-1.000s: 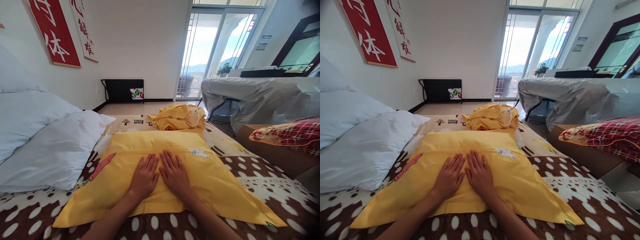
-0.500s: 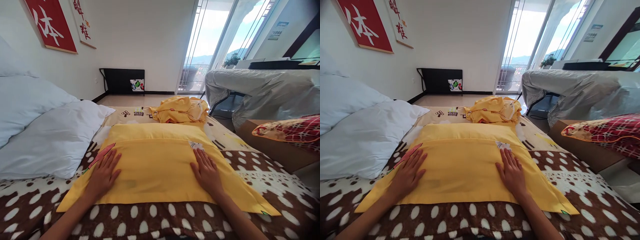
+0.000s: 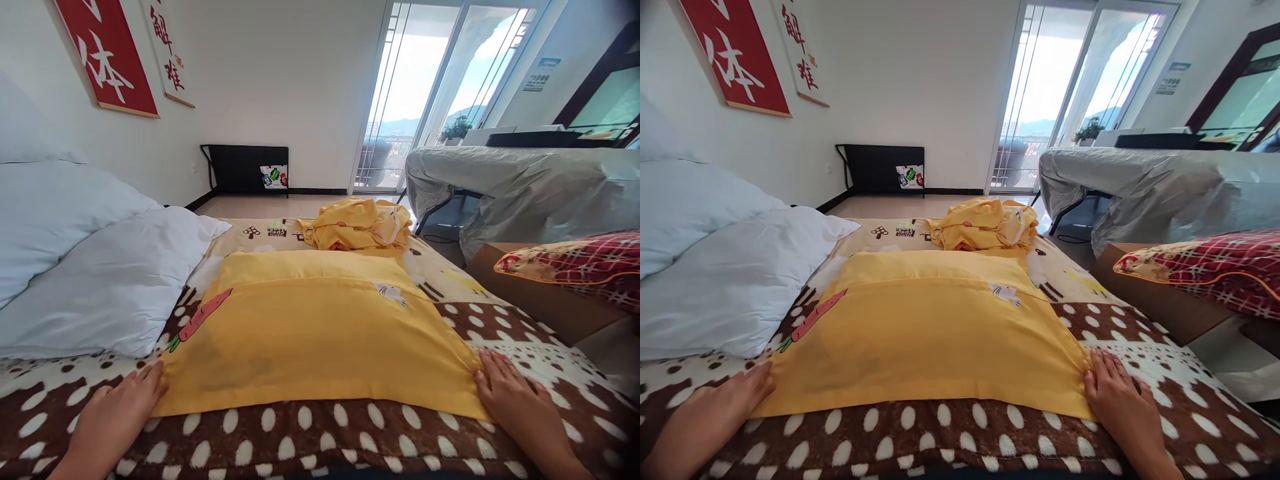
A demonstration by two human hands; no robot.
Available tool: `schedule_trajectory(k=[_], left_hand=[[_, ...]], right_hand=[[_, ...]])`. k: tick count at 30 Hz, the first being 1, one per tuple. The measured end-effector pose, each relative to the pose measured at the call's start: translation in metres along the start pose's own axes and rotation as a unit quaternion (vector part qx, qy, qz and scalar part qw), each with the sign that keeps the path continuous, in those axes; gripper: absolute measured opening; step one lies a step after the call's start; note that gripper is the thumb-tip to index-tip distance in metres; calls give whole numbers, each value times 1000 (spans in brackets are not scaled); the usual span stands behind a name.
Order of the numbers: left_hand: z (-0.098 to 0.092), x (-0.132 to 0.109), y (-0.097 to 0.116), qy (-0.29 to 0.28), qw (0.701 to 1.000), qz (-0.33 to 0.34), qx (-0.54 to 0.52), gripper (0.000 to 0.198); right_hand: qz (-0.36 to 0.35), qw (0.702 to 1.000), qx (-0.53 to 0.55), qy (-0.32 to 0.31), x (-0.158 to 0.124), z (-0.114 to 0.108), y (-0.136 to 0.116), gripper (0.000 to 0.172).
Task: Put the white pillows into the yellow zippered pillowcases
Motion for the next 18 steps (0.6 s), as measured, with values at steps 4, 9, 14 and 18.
schedule_trajectory(k=[4,9,14,18], left_hand=[[-57,16,79,91,992,77,36,49],[-84,53,238,114,924,363,-45,77],[-50,84,282,56,903,416,-89,110],[-27,84,254,45,917,387,-85,110]], right_hand=[[0,993,32,111,35,-61,-69,62],[-272,946,171,47,58,-100,-241,82],[-360,903,220,-80,59,-74,-297,102],[-341,911,204,-109,57,-50,-263,100]])
Point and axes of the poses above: each hand's wrist, its own x-axis towards the middle knuckle, its own z-axis out of the palm, y = z × x, the point moved 9 cm from there along x, towards the middle knuckle, and after that the axes turned 3 degrees about -x, right-handed, at the moved point
